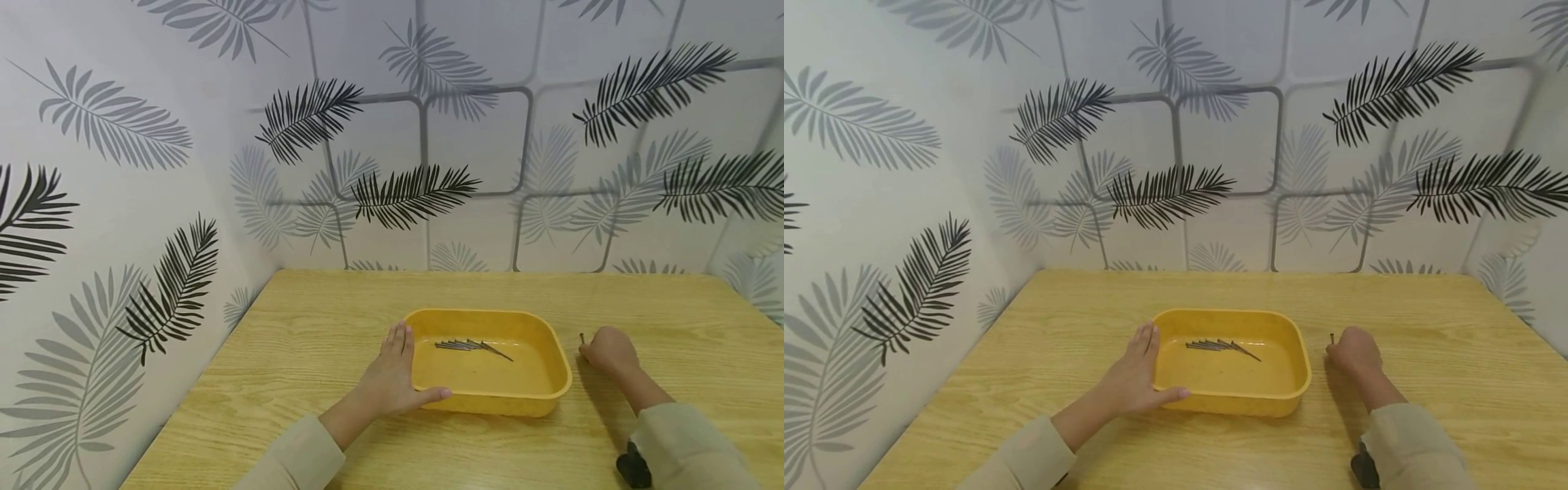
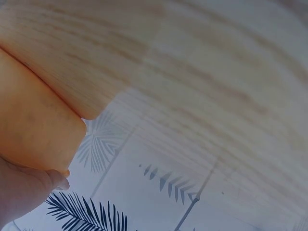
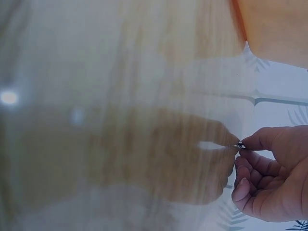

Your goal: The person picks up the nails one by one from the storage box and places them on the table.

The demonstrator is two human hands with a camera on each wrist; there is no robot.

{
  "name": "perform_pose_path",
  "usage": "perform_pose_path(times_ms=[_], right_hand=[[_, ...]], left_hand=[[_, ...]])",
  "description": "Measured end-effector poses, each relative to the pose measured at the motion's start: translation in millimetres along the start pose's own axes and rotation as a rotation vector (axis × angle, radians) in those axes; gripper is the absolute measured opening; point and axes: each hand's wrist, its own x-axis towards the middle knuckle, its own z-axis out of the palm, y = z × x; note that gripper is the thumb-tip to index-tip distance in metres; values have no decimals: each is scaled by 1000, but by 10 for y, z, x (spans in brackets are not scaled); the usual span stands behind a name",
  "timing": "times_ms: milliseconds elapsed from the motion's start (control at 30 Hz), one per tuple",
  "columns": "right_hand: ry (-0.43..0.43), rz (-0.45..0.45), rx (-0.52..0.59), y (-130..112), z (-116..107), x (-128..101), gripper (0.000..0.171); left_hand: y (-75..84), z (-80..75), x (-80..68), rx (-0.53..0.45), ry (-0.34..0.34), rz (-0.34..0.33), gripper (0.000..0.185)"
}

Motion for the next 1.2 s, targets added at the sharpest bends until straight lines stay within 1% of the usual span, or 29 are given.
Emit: perform_pose_path(times_ms=[167, 367, 600, 767, 900, 1000, 1033, 1067, 1133, 1200], right_hand=[[-3, -8, -9, -10, -2, 1, 40], [3, -12, -15, 6, 4, 11, 41], [-2, -22, -25, 7, -8, 16, 38], [-13, -16, -30, 0, -17, 17, 37], [-18, -11, -36, 60, 22, 62, 37], [-10, -18, -24, 161, 74, 124, 36], [18, -46, -14, 226, 119, 155, 36], [18, -42, -11, 247, 132, 168, 36], [22, -45, -11, 276, 146, 187, 36], [25, -39, -19, 244, 130, 168, 35]], left_hand=[[-15, 12, -1, -5, 6, 10, 110], [-26, 19, -8, -29, 23, 28, 118], [-6, 4, -3, -16, 11, 2, 110], [-1, 4, -3, -15, 6, -3, 109], [7, -9, -9, -16, 6, -2, 109], [13, -20, -15, -22, 3, -1, 109], [11, -19, -14, -22, 3, 1, 109], [12, -19, -16, -23, 3, 2, 109], [10, -17, -16, -20, 4, 7, 109], [7, -12, -14, -14, 8, 10, 109]])
